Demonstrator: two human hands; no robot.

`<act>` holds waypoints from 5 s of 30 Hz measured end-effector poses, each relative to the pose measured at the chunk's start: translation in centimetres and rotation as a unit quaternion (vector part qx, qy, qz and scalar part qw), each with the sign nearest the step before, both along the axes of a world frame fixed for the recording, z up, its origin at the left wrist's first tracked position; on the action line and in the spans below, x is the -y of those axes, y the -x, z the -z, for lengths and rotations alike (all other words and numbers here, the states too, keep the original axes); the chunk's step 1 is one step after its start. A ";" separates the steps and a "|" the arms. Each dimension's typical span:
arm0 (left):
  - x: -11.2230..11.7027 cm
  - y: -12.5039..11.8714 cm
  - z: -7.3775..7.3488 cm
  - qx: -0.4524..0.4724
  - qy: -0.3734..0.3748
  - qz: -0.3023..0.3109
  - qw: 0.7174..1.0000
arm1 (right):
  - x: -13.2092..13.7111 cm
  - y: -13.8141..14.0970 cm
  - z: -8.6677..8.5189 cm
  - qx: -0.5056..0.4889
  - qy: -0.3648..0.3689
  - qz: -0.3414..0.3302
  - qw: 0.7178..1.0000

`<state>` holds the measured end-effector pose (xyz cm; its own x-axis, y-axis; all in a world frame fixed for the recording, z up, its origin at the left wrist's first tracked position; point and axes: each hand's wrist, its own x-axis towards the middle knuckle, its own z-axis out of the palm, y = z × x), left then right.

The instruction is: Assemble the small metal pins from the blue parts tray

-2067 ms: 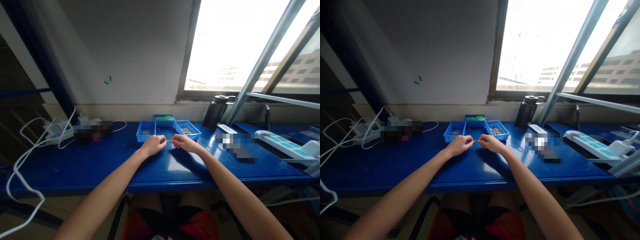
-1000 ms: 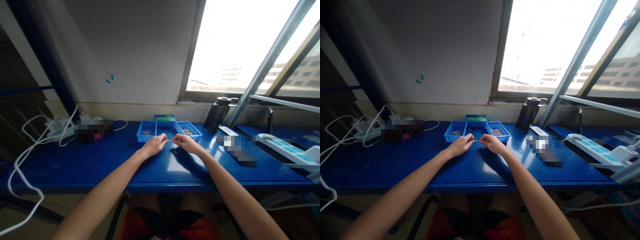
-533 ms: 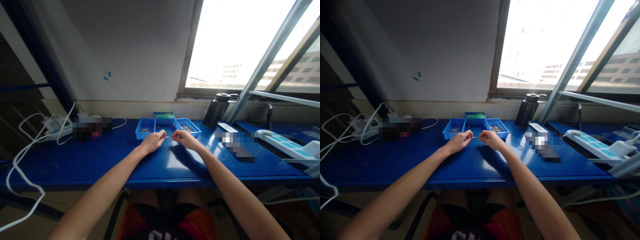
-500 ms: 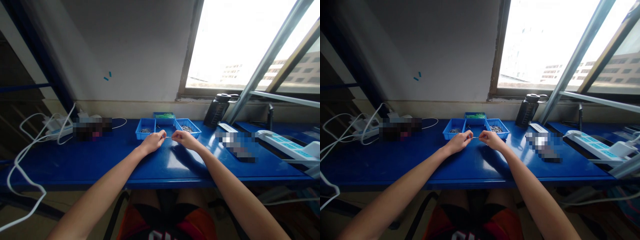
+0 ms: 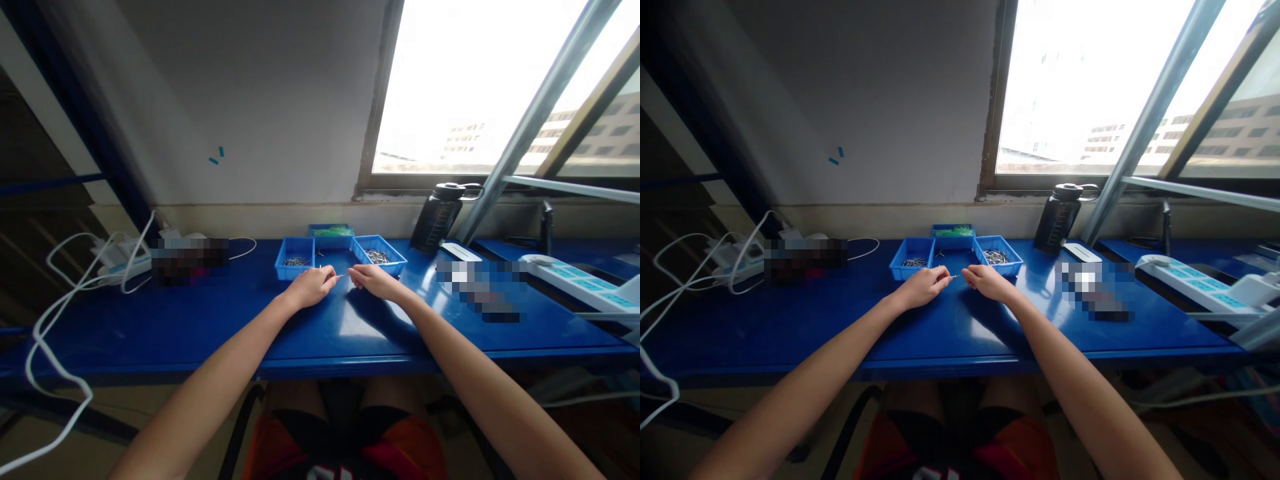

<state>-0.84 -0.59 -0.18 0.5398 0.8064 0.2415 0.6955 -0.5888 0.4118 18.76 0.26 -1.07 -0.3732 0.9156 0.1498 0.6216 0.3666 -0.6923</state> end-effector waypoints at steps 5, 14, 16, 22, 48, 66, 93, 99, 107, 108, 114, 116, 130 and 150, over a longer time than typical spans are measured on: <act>0.1 0.0 0.0 -0.017 -0.010 -0.010 1.000 | -0.1 -0.1 0.3 0.027 -0.004 0.003 1.000; 0.0 0.1 0.1 0.005 -0.040 -0.001 0.999 | 0.7 0.3 -0.2 0.110 -0.096 -0.041 0.988; 0.0 0.1 0.0 0.027 -0.055 0.012 0.998 | 0.8 0.4 -0.2 0.096 -0.090 -0.055 0.990; -0.2 0.0 -0.3 0.073 -0.081 0.061 0.992 | 0.9 0.6 -0.3 0.044 -0.054 -0.077 0.995; -0.2 0.1 0.1 -0.047 -0.060 0.012 0.997 | 0.9 0.6 -0.4 0.018 -0.022 -0.053 0.998; -0.2 0.2 -0.2 -0.044 -0.051 -0.029 0.997 | 0.7 0.2 -0.5 0.046 -0.041 -0.010 0.998; -0.5 0.3 0.0 -0.017 -0.048 -0.013 0.999 | 0.3 0.1 -0.1 0.013 -0.020 -0.026 0.999; -0.6 0.4 0.0 -0.003 -0.046 -0.006 0.999 | 0.3 0.1 0.1 0.012 -0.038 -0.026 0.999; 0.0 0.2 -0.3 -0.015 -0.040 -0.034 0.998 | 0.7 0.2 -0.6 0.021 -0.042 -0.014 0.999; 0.1 0.2 -0.4 -0.019 -0.039 -0.035 0.998 | 0.7 0.2 -0.7 0.021 -0.040 -0.015 0.999; 0.1 0.1 -0.4 -0.040 -0.034 -0.044 0.998 | 0.5 0.3 -0.3 0.014 -0.005 -0.025 1.000; 0.2 0.1 -0.4 -0.046 -0.031 -0.052 0.997 | 0.5 0.3 -0.2 0.011 0.000 -0.030 0.999; -0.1 0.2 -0.2 -0.041 -0.029 -0.039 0.998 | 0.8 0.3 -0.5 0.033 -0.040 -0.030 0.998; -0.6 0.3 0.4 -0.110 0.010 -0.142 0.984 | 0.7 0.0 -1.6 -0.108 -0.095 0.063 0.988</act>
